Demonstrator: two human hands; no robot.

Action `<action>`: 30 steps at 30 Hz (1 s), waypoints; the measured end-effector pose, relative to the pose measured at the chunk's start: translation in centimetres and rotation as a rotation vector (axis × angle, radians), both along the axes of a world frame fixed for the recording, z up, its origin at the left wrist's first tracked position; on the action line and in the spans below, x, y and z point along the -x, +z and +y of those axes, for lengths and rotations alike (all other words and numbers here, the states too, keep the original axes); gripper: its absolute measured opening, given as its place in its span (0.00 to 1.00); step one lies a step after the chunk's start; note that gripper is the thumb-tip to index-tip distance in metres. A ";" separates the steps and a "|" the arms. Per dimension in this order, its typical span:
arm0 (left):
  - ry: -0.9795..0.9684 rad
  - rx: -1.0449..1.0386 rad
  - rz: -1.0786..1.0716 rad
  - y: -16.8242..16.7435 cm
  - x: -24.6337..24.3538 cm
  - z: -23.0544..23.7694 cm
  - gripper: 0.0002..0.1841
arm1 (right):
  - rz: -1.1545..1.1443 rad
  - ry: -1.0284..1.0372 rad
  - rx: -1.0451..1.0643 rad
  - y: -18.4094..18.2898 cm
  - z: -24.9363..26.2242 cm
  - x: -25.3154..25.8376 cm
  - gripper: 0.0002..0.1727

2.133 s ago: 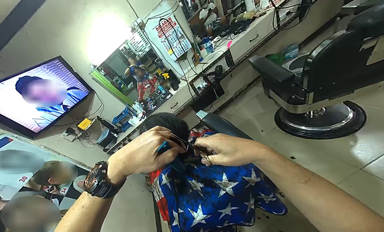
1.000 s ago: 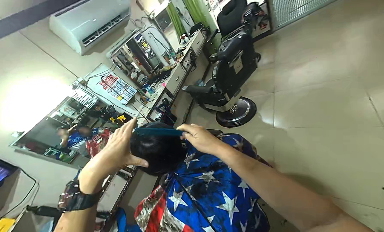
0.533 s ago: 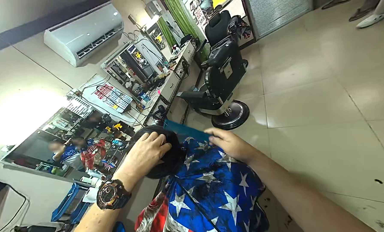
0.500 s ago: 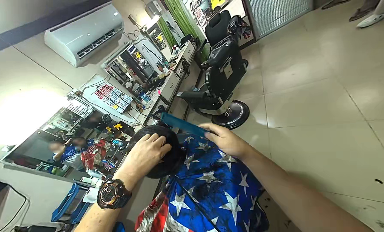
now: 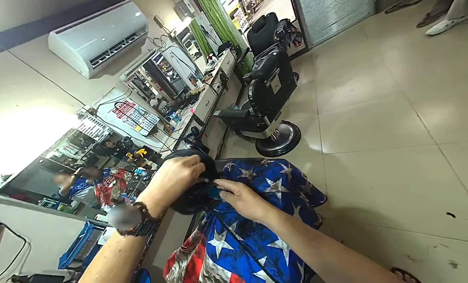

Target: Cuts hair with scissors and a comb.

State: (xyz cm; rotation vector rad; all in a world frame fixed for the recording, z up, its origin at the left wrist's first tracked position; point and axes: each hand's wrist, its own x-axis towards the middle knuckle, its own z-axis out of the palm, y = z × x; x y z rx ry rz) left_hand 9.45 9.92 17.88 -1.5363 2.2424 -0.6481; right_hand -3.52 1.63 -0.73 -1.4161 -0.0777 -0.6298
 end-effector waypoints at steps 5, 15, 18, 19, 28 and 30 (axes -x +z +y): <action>0.209 0.112 0.459 4.3 1.2 1.2 0.38 | 0.045 0.457 -0.371 -0.2 -0.7 1.0 0.22; 0.130 0.165 0.296 -1.5 -2.5 2.6 0.13 | -0.111 0.253 -0.174 0.4 -2.0 3.5 0.21; 0.001 0.141 0.143 -1.5 -2.4 2.1 0.04 | -0.208 0.007 -0.205 0.8 -3.3 3.1 0.20; -0.022 0.121 0.117 -1.4 -2.3 2.1 0.04 | -0.195 -0.134 -0.183 1.1 -3.7 2.5 0.20; -0.062 0.031 0.008 -0.1 -0.1 0.4 0.08 | -0.080 -0.529 0.342 -0.6 -0.1 -1.0 0.24; 0.100 -0.016 -0.012 0.3 0.6 -1.0 0.08 | -0.009 -0.135 0.044 -0.2 0.6 0.4 0.23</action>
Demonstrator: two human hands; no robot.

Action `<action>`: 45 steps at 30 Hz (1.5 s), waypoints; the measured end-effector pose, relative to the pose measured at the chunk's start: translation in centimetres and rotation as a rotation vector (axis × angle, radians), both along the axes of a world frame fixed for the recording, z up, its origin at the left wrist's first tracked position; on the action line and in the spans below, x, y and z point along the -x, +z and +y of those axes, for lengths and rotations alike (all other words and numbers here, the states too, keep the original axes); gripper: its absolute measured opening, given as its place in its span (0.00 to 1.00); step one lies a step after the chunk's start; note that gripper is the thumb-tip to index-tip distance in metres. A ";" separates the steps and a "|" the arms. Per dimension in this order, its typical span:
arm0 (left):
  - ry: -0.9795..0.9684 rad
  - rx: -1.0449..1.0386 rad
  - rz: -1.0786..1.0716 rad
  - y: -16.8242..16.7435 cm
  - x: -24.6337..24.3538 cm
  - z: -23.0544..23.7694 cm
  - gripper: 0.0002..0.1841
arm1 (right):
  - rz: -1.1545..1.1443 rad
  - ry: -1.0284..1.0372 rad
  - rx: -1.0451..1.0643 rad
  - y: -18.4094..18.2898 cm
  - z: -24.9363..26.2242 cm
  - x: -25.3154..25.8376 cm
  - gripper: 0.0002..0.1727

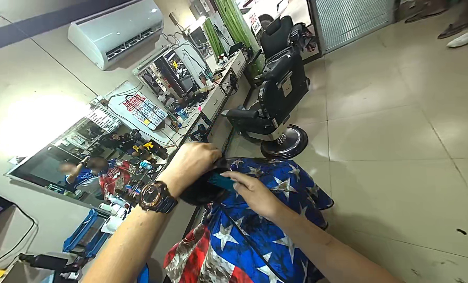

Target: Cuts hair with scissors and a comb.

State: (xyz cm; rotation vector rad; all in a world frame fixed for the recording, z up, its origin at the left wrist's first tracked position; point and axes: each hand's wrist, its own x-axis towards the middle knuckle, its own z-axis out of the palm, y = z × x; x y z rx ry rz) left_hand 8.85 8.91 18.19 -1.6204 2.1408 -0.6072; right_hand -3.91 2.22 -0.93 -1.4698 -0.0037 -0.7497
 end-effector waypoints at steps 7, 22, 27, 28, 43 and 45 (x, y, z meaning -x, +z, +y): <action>0.366 0.143 0.743 7.2 0.5 2.1 0.28 | -0.068 0.567 -0.538 -0.8 -0.7 0.1 0.23; 0.189 -0.276 0.660 4.3 0.8 2.1 0.12 | -0.205 0.569 -0.564 -1.7 -1.5 2.3 0.20; 0.168 -0.290 0.676 4.5 2.0 2.2 0.14 | -0.248 0.625 -0.579 -2.2 -1.2 2.7 0.19; 0.179 -0.288 0.674 4.5 2.2 2.3 0.14 | -0.263 0.633 -0.595 -2.3 -1.2 2.8 0.19; 0.313 -0.088 0.705 3.2 3.9 3.3 0.23 | -0.077 0.256 -0.604 -2.5 -6.9 5.9 0.21; 0.274 -0.089 0.626 3.2 4.2 3.1 0.23 | -0.114 0.252 -0.759 -4.4 -9.2 6.3 0.23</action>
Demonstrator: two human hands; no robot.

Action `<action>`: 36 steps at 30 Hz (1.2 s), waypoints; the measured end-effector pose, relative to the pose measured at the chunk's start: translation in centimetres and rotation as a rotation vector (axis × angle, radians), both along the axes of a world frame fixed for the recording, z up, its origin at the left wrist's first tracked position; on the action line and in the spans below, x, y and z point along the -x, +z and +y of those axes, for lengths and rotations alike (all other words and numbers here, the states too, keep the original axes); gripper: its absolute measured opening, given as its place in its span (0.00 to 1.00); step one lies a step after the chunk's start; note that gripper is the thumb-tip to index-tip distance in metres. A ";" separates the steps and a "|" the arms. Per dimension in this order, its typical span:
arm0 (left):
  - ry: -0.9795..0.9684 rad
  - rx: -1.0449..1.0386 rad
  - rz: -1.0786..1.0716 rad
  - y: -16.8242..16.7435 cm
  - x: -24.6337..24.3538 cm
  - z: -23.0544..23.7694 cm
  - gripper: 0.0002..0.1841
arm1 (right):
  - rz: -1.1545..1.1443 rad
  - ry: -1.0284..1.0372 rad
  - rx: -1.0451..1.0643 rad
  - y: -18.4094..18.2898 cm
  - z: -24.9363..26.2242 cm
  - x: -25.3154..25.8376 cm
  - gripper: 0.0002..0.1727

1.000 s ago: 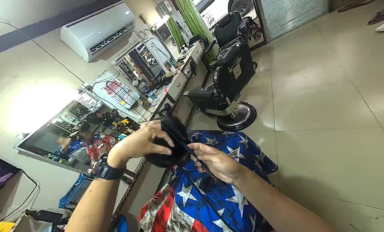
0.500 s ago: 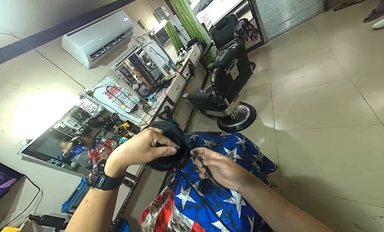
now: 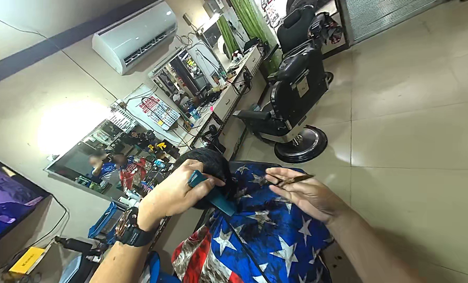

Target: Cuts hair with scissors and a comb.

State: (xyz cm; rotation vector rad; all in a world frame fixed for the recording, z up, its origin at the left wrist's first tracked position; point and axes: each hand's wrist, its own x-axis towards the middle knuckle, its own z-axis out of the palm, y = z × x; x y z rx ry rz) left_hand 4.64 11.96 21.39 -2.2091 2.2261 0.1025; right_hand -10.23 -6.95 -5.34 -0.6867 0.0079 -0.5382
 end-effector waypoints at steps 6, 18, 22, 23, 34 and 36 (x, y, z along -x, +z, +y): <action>-0.004 -0.018 -0.049 0.2 1.3 -0.8 0.23 | 0.136 0.141 0.743 -2.5 -1.9 2.0 0.14; 0.057 -0.034 -0.056 -0.2 2.6 -1.2 0.23 | 0.028 0.471 1.266 4.5 -5.9 0.9 0.25; 0.079 -0.048 -0.067 -0.2 3.0 -1.2 0.24 | -0.063 0.470 1.348 7.2 -5.7 -1.0 0.24; 0.079 -0.050 -0.068 -0.3 3.1 -1.2 0.24 | -0.103 0.457 1.353 7.6 -5.6 -1.5 0.23; 0.093 -0.057 -0.078 -0.4 3.1 -1.2 0.23 | -0.183 0.468 1.416 10.9 -5.9 -2.9 0.15; 0.103 -0.053 -0.083 -0.5 3.2 -1.2 0.23 | -0.162 0.447 1.459 11.2 -6.0 -2.9 0.16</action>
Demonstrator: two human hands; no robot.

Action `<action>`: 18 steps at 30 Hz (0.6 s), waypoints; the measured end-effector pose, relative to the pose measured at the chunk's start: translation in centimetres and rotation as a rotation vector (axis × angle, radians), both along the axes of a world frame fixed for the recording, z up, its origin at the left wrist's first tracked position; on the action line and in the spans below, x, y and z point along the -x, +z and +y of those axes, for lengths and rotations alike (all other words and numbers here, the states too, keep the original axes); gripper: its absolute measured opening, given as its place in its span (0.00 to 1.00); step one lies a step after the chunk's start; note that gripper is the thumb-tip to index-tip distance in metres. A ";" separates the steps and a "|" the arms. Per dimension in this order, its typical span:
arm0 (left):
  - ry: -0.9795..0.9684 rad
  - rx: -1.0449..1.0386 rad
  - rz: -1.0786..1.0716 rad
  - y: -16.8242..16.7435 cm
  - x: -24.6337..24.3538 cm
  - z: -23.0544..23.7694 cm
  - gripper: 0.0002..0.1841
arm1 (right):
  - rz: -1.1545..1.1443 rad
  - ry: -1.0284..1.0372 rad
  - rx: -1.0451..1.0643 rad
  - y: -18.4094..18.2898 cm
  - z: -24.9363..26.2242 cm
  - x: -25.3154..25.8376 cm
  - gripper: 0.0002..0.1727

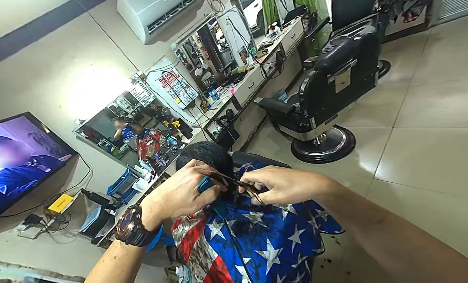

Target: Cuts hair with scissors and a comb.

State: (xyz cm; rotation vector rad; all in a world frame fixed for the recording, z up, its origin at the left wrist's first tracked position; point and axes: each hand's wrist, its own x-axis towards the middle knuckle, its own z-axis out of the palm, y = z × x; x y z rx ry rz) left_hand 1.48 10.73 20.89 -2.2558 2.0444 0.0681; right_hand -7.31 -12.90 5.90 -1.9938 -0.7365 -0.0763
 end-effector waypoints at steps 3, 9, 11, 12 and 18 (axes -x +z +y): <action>0.006 0.017 0.029 0.0 0.4 -0.2 0.23 | -0.014 -0.045 -0.012 0.3 -0.3 0.1 0.14; 0.020 0.406 0.685 0.2 3.5 0.7 0.27 | -0.006 0.194 -0.441 -3.3 -1.2 3.7 0.23; 0.045 0.584 0.785 -1.4 3.9 1.1 0.27 | -0.112 0.307 -0.413 -4.9 -0.2 4.8 0.21; 0.058 0.669 0.819 -2.6 4.1 1.3 0.27 | -0.165 0.318 -0.382 -5.5 0.3 5.1 0.16; 0.081 0.711 0.893 -12.5 7.8 -0.7 0.23 | 0.031 0.282 -0.668 -7.8 3.7 6.4 0.18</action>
